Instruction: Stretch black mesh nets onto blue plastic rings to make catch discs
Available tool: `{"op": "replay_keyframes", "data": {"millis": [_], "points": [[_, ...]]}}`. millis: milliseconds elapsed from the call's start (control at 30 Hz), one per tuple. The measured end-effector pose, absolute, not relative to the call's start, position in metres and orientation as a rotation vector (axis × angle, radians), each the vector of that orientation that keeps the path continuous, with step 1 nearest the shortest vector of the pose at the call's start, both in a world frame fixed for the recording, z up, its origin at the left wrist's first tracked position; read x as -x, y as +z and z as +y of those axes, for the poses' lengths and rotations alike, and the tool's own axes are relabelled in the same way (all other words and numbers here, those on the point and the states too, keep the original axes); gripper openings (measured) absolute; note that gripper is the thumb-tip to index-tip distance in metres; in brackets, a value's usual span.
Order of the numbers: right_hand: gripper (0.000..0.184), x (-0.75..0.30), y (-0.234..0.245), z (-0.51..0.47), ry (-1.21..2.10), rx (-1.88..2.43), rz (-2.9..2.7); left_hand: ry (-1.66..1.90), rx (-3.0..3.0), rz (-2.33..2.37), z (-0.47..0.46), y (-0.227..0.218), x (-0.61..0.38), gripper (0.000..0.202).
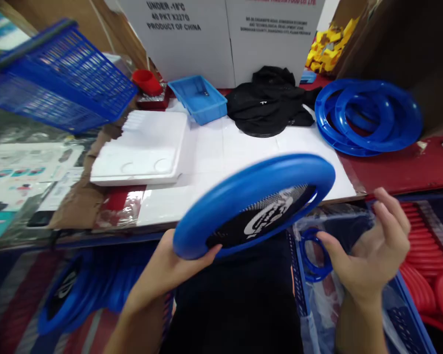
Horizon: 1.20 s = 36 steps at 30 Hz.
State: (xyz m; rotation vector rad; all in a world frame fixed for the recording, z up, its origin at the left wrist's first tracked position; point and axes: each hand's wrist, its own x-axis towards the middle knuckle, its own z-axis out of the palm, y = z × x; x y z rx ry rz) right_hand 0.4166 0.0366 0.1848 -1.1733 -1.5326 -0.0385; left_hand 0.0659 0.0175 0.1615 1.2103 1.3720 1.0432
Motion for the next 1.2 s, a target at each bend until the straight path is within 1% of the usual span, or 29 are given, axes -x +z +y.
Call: {"op": "replay_keyframes", "data": {"millis": [33,67,133,200,267,333,400,567,700,800,867,900,1000,1033,1067,1100,1200], "points": [[0.097,-0.417,0.207,0.038,-0.117,1.093,-1.677,0.861,-1.424,1.304,0.02,0.171,-0.06,0.016],[0.098,-0.417,0.226,0.041,-0.114,1.111,-1.835,0.691,-1.581,1.246,0.023,0.18,-0.055,0.009],[0.09,-0.413,0.254,0.049,0.09,1.12,-2.197,0.477,-1.739,1.166,0.029,0.193,-0.05,0.006],[0.075,-0.408,0.267,0.06,0.346,0.979,-2.503,0.394,-1.799,1.148,0.031,0.199,-0.047,0.007],[0.062,-0.402,0.269,0.07,0.514,0.865,-2.669,0.371,-1.845,1.139,0.03,0.199,-0.042,0.009],[0.057,-0.394,0.266,0.075,0.587,0.803,-2.759,0.376,-1.901,1.121,0.027,0.194,-0.035,0.011],[0.054,-0.385,0.261,0.076,0.6,0.745,-2.822,0.383,-1.943,1.11,0.023,0.189,-0.028,0.016],[0.038,-0.368,0.255,0.071,0.535,0.601,-2.879,0.341,-1.932,1.103,0.014,0.183,-0.019,0.023],[0.035,-0.364,0.252,0.071,0.481,0.52,-2.877,0.301,-1.891,1.095,0.015,0.186,-0.019,0.022],[0.031,-0.364,0.249,0.072,0.525,0.525,-2.887,0.25,-1.878,1.098,0.02,0.186,-0.015,0.019],[0.029,-0.364,0.248,0.071,0.573,0.557,-2.899,0.238,-1.909,1.08,0.023,0.187,-0.013,0.021],[0.029,-0.363,0.249,0.07,0.582,0.568,-2.902,0.263,-1.939,1.064,0.023,0.188,-0.013,0.028],[0.033,-0.358,0.251,0.066,0.53,0.557,-2.914,0.439,-2.053,0.99,0.02,0.198,-0.023,0.07],[0.034,-0.356,0.253,0.065,0.499,0.545,-2.93,0.49,-2.099,0.951,0.018,0.202,-0.029,0.079],[0.035,-0.353,0.254,0.063,0.471,0.534,-2.947,0.525,-2.152,0.912,0.017,0.206,-0.035,0.081],[0.036,-0.351,0.255,0.061,0.45,0.531,-2.96,0.546,-2.21,0.875,0.016,0.209,-0.041,0.077],[0.044,-0.354,0.257,0.059,0.45,0.591,-2.921,0.604,-2.351,0.773,0.018,0.208,-0.045,0.057]]}}
